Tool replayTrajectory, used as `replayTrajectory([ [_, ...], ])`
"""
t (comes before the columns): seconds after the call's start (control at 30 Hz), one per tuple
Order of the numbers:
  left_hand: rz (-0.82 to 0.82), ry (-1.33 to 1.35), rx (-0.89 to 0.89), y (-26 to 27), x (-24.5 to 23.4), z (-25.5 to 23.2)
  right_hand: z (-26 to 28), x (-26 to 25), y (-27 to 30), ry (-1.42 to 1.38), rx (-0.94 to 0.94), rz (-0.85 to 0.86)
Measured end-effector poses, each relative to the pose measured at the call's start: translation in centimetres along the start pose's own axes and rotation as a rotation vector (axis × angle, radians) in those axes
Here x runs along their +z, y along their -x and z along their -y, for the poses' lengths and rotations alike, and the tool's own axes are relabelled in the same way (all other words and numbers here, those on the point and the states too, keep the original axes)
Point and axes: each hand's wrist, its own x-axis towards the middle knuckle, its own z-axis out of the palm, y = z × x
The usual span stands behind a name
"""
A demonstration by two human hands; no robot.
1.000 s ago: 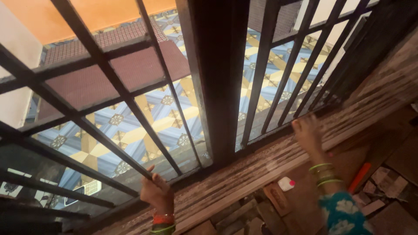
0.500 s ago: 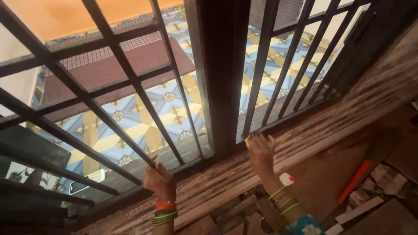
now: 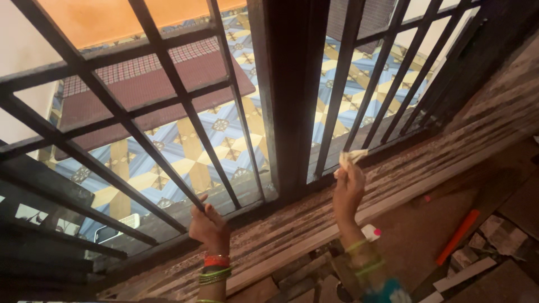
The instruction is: The person wipes the metal bars and glass panes of a window using a cloth by hand.
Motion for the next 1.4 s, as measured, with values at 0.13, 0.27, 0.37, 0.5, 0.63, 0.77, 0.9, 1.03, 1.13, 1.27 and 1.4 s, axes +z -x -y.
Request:
replayTrajectory([
  [0.13,0.038,0.044,-0.09,0.0,0.0,-0.1,2.0,-0.9,-3.4,-0.055,0.226,0.005],
  [0.27,0.014,-0.001,-0.021,-0.1,-0.1,0.0,5.2,-2.3,-8.9,-0.19,0.262,0.032],
  [0.37,0.0,-0.007,0.019,-0.2,0.0,0.1,8.0,-3.6,-13.6,-0.1,0.142,0.086],
  [0.5,0.007,-0.007,0.012,-0.1,0.1,0.2,12.3,-5.6,-19.4,-0.244,0.05,0.008],
  [0.63,0.028,0.022,-0.024,-0.2,0.1,0.2,15.5,-7.2,-23.0,-0.467,-0.062,0.023],
  [0.77,0.017,0.013,-0.011,-0.1,0.0,0.1,15.4,-6.0,-22.2,-0.152,-0.06,0.028],
  [0.9,-0.011,-0.033,0.049,-0.3,0.0,0.0,10.5,-2.4,-18.5,-0.039,0.067,0.022],
  [1.03,-0.017,-0.021,0.022,-0.2,0.1,0.1,4.0,0.0,-11.8,0.153,0.093,0.109],
  [1.13,-0.005,-0.001,0.01,0.0,0.2,0.1,0.4,1.8,-8.5,0.11,0.225,0.206],
  [1.27,0.013,0.005,-0.028,0.0,0.1,-0.1,-0.3,2.1,-5.5,0.137,0.156,0.176],
  [1.4,-0.011,-0.016,0.01,-0.3,-0.1,-0.3,1.5,2.0,-3.9,0.035,0.439,0.283],
])
